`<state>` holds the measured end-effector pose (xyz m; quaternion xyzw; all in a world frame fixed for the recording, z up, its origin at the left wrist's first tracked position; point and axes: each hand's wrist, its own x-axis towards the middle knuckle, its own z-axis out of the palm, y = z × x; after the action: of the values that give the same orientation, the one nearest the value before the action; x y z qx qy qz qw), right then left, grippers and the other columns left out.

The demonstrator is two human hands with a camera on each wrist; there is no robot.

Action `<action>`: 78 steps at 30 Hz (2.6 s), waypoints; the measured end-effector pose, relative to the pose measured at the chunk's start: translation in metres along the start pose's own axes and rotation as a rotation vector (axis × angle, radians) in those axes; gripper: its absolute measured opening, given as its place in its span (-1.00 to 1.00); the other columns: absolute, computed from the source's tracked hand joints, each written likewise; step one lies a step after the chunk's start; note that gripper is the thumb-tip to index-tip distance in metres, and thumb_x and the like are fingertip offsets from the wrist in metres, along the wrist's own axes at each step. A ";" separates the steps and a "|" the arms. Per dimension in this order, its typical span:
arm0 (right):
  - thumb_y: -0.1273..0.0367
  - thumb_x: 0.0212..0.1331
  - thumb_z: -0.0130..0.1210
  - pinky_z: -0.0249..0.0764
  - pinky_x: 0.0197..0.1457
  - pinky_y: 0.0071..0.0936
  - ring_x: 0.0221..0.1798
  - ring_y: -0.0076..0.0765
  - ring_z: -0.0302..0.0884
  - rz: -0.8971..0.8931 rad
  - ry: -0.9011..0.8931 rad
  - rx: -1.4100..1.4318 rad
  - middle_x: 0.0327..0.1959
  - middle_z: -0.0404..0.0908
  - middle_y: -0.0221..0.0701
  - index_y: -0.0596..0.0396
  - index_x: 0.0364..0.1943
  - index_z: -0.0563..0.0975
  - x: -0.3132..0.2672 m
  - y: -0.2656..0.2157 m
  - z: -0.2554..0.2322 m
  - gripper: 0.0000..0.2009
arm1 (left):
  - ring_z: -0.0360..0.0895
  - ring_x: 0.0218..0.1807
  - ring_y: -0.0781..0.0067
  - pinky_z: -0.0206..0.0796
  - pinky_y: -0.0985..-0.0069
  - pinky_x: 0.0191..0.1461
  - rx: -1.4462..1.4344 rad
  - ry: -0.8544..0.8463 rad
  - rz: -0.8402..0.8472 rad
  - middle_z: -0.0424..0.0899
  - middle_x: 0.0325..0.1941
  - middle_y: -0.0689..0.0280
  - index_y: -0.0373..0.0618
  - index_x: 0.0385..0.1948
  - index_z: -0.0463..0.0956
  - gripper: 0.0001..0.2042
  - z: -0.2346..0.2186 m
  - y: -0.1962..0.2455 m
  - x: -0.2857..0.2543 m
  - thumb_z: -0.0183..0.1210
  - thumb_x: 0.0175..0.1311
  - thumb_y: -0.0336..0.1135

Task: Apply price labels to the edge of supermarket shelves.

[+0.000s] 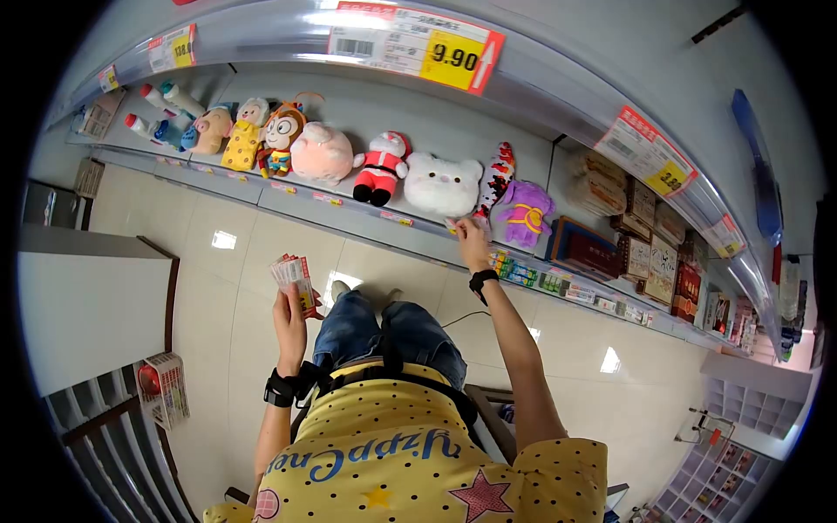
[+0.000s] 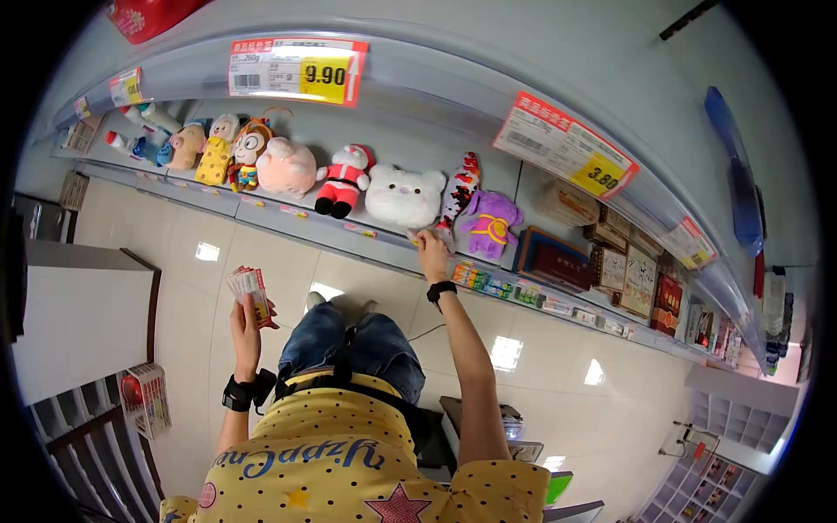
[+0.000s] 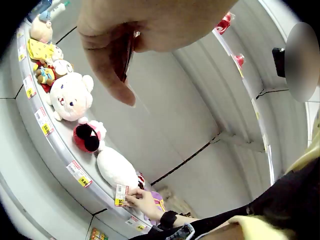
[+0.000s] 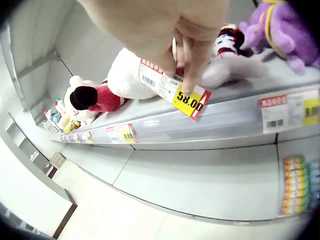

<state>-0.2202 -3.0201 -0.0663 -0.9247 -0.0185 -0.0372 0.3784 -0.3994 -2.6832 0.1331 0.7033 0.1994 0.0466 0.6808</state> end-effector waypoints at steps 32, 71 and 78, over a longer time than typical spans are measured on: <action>0.47 0.11 -0.02 0.53 -0.21 -0.26 -0.21 -0.09 0.56 -0.172 -0.031 -0.503 -0.32 0.51 -0.25 0.08 -0.35 0.45 -0.008 0.004 0.034 -0.95 | 0.53 -0.43 0.52 0.47 0.57 -0.47 -0.006 0.080 -0.017 0.55 -0.42 0.23 -0.27 -0.17 0.37 -0.62 -0.012 -0.008 -0.004 -0.19 0.50 -0.06; 0.49 -0.05 0.24 0.37 -0.12 -0.33 -0.17 -0.24 0.45 -0.630 0.778 -0.518 -0.14 0.47 -0.38 0.11 -0.15 0.49 -0.011 -0.316 -0.338 -0.69 | 0.53 -0.38 0.48 0.48 0.53 -0.45 -0.208 -0.289 0.131 0.53 -0.37 0.21 -0.26 -0.13 0.33 -0.65 0.044 0.037 0.020 -0.25 0.52 -0.10; 0.53 -0.04 0.16 0.33 -0.06 -0.36 -0.14 -0.24 0.37 -0.636 0.624 -0.427 -0.24 0.41 -0.37 0.12 -0.32 0.46 -0.009 -0.333 -0.360 -0.82 | 0.53 -0.36 0.48 0.48 0.52 -0.46 -0.160 -0.400 0.135 0.53 -0.39 0.21 -0.28 -0.14 0.34 -0.62 0.046 0.044 0.020 -0.26 0.52 -0.08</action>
<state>-0.2691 -3.0355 0.4213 -0.8748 -0.1776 -0.4292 0.1379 -0.3561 -2.7187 0.1685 0.6539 0.0086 -0.0328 0.7558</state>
